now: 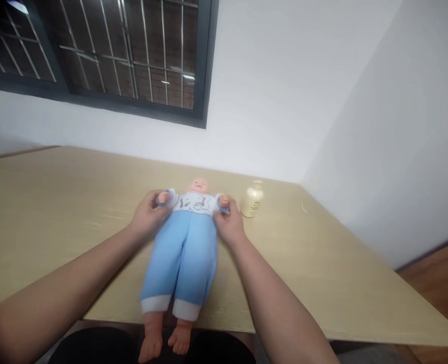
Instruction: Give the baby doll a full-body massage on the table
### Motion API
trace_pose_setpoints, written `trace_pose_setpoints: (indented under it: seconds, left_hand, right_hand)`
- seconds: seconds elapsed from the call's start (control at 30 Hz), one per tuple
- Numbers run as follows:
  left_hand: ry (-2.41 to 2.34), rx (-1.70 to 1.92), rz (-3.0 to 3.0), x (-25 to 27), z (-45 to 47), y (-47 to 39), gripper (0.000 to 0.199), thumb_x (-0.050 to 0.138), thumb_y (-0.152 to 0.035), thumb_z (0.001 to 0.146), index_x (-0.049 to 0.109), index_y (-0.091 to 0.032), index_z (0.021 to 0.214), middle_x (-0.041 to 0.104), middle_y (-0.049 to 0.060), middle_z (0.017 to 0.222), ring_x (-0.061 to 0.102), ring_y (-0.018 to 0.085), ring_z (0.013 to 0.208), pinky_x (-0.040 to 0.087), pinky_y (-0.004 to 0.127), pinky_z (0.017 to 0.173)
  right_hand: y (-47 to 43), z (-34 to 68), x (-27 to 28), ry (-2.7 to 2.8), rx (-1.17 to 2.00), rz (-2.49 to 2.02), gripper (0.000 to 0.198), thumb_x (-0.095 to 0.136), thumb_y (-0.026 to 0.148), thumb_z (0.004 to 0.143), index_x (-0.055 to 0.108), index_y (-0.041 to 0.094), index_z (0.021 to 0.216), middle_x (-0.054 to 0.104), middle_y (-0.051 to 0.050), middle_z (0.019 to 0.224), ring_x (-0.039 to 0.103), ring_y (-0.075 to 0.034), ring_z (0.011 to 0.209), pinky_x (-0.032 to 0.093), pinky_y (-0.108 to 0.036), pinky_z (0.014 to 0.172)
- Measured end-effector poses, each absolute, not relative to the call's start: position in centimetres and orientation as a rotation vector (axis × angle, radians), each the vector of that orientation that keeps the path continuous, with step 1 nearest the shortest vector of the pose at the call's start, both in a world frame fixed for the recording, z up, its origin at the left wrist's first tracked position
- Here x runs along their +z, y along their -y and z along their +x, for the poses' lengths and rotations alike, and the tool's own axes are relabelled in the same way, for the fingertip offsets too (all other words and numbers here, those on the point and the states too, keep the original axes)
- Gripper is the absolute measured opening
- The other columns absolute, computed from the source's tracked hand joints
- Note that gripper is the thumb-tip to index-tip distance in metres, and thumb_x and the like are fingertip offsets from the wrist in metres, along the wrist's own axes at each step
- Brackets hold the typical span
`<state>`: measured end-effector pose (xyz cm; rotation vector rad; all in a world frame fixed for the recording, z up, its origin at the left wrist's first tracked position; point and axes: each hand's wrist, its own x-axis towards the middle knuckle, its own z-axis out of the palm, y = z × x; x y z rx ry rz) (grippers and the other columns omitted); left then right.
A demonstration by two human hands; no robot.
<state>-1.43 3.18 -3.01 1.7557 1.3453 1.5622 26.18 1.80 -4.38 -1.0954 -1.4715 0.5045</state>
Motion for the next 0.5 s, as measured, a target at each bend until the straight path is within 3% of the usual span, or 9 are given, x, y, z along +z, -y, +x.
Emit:
trace_pose_setpoints:
  seconds: [0.1,0.23,0.4,0.5]
  left_hand:
    - [-1.275,1.322,2.241,-2.6,-0.8,-2.3,0.057,0.064,-0.032,0.078,0.056,-0.022,0.134,0.061,0.008,0.137,0.056,0.028,0.126,0.042,0.040,0.110]
    - [-1.203,1.141,2.545,-2.6,-0.3,-2.2,0.062,0.059,-0.031,0.083,0.050,-0.017,0.142,0.052,0.011,0.147,0.045,0.028,0.139,0.033,0.042,0.118]
    - [-1.242,1.182,2.503,-2.7,0.0,-2.3,0.059,0.060,-0.033,0.084,0.052,-0.017,0.140,0.054,0.011,0.145,0.047,0.028,0.137,0.035,0.042,0.117]
    - [-1.371,1.347,2.248,-2.8,-0.1,-2.5,0.050,0.061,-0.039,0.085,0.056,-0.022,0.132,0.062,0.009,0.134,0.058,0.028,0.124,0.044,0.041,0.107]
  right_hand:
    - [-0.3,25.0,-3.8,1.789,0.339,-1.131,0.065,0.067,0.037,0.082,0.047,0.029,0.144,0.047,-0.008,0.150,0.043,-0.027,0.141,0.039,-0.049,0.114]
    - [0.6,24.4,-3.3,1.994,0.222,-1.235,0.064,0.068,0.045,0.083,0.051,0.030,0.143,0.040,-0.008,0.155,0.026,-0.032,0.150,0.026,-0.056,0.120]
    - [0.5,24.5,-3.5,1.987,0.232,-1.245,0.065,0.067,0.047,0.084,0.049,0.031,0.144,0.040,-0.008,0.156,0.025,-0.031,0.150,0.026,-0.056,0.120]
    - [-0.2,24.9,-3.7,1.828,0.293,-1.193,0.062,0.066,0.046,0.084,0.050,0.029,0.142,0.046,-0.008,0.151,0.038,-0.029,0.144,0.031,-0.052,0.119]
